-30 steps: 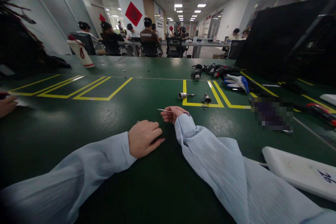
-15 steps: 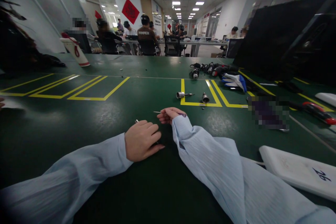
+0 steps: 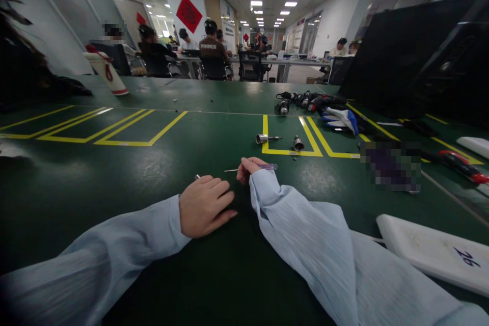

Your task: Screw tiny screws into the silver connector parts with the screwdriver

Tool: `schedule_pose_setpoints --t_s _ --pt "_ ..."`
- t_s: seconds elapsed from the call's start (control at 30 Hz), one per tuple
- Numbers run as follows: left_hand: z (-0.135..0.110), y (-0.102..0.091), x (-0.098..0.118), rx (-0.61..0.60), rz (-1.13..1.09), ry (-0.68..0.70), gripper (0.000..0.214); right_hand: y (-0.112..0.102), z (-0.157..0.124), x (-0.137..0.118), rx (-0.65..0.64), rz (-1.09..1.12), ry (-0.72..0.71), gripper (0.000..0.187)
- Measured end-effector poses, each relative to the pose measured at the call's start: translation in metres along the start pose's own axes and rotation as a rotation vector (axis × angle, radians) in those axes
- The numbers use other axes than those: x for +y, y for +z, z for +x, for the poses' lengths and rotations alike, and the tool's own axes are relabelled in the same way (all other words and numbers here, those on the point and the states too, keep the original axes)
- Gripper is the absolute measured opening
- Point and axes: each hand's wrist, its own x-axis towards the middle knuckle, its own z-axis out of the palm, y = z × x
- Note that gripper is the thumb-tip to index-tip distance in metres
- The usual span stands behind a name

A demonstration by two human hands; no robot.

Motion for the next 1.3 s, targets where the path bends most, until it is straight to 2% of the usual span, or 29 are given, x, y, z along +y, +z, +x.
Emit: schedule_pose_setpoints --t_s 0.23,0.47,0.63,0.8,0.93,1.07,1.3 --pt "-0.002 0.006 -0.003 0.016 -0.145 -0.124 0.034 -0.002 0.0 0.004 -0.026 0.125 0.091 0.019" --pt "-0.014 0.013 -0.017 0.1 -0.422 -0.29 0.024 0.002 -0.01 -0.006 0.058 -0.087 0.007 0.034" --pt "-0.024 0.014 -0.028 0.131 -0.541 -0.351 0.024 0.001 -0.012 -0.005 -0.016 -0.129 0.017 0.045" --pt "-0.03 0.017 -0.03 0.183 -0.57 -0.338 0.025 0.006 -0.019 0.0 -0.104 -0.211 -0.012 0.048" --pt "-0.032 0.016 -0.032 0.179 -0.541 -0.291 0.03 0.008 -0.024 0.0 -0.085 -0.264 -0.039 0.047" --pt "-0.032 0.013 -0.034 0.169 -0.452 -0.309 0.032 0.01 -0.027 -0.003 -0.046 -0.285 -0.004 0.047" --pt "-0.034 0.012 -0.026 0.166 -0.623 -0.372 0.034 0.012 -0.03 -0.005 -0.06 -0.358 0.005 0.047"
